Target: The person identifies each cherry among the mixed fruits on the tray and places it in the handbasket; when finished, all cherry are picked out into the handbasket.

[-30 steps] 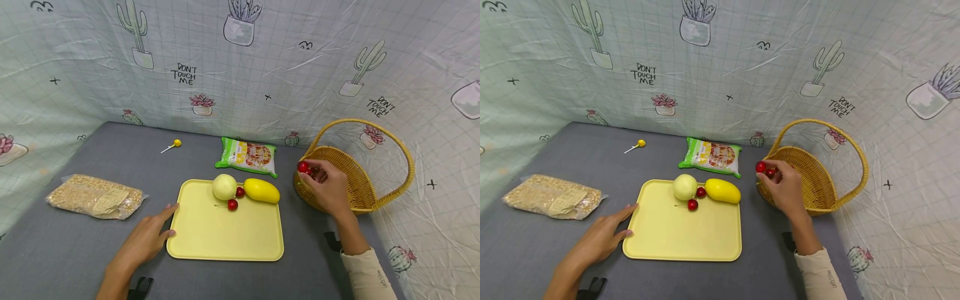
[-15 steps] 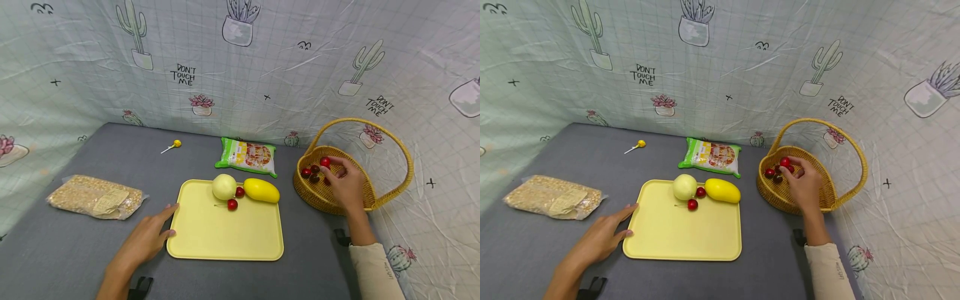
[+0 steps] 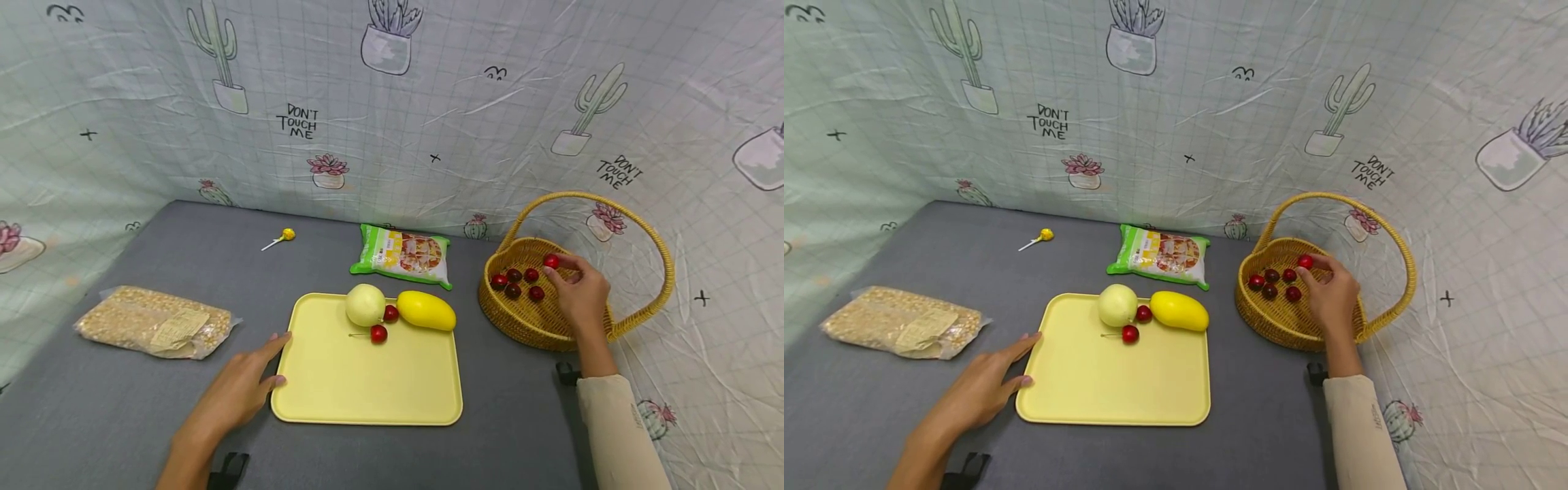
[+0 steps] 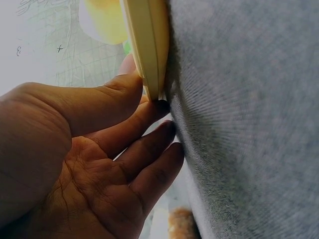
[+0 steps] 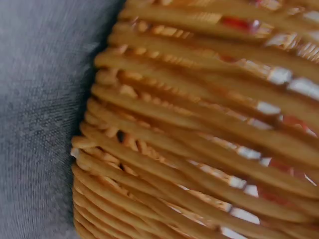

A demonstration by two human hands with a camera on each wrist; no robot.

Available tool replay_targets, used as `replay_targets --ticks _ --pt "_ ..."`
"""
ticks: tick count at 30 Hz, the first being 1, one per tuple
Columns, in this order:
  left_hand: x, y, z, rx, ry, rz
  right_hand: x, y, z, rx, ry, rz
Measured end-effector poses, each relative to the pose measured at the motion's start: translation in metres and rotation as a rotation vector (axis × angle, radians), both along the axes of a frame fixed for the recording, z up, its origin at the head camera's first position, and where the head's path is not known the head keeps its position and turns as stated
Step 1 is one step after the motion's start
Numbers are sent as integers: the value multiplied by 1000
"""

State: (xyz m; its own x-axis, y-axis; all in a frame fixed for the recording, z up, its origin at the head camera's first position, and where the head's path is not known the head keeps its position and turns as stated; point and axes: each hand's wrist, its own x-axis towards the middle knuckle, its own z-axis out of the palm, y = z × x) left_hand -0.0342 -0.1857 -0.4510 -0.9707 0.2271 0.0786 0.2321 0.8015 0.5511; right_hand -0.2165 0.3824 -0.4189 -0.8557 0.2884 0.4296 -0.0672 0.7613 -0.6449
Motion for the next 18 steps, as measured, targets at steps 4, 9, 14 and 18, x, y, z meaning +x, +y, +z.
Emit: replay_targets --ticks 4,9,14,18 --pt "0 0 -1 -2 -9 -2 -5 9 -3 -39 -191 -33" --pt "0 0 -1 1 -3 3 -11 15 -5 -56 -336 -36" --pt "0 -1 0 4 11 8 -15 16 -7 -34 -381 -20" --pt "0 0 -1 1 8 6 -15 18 -9 21 -423 -10"
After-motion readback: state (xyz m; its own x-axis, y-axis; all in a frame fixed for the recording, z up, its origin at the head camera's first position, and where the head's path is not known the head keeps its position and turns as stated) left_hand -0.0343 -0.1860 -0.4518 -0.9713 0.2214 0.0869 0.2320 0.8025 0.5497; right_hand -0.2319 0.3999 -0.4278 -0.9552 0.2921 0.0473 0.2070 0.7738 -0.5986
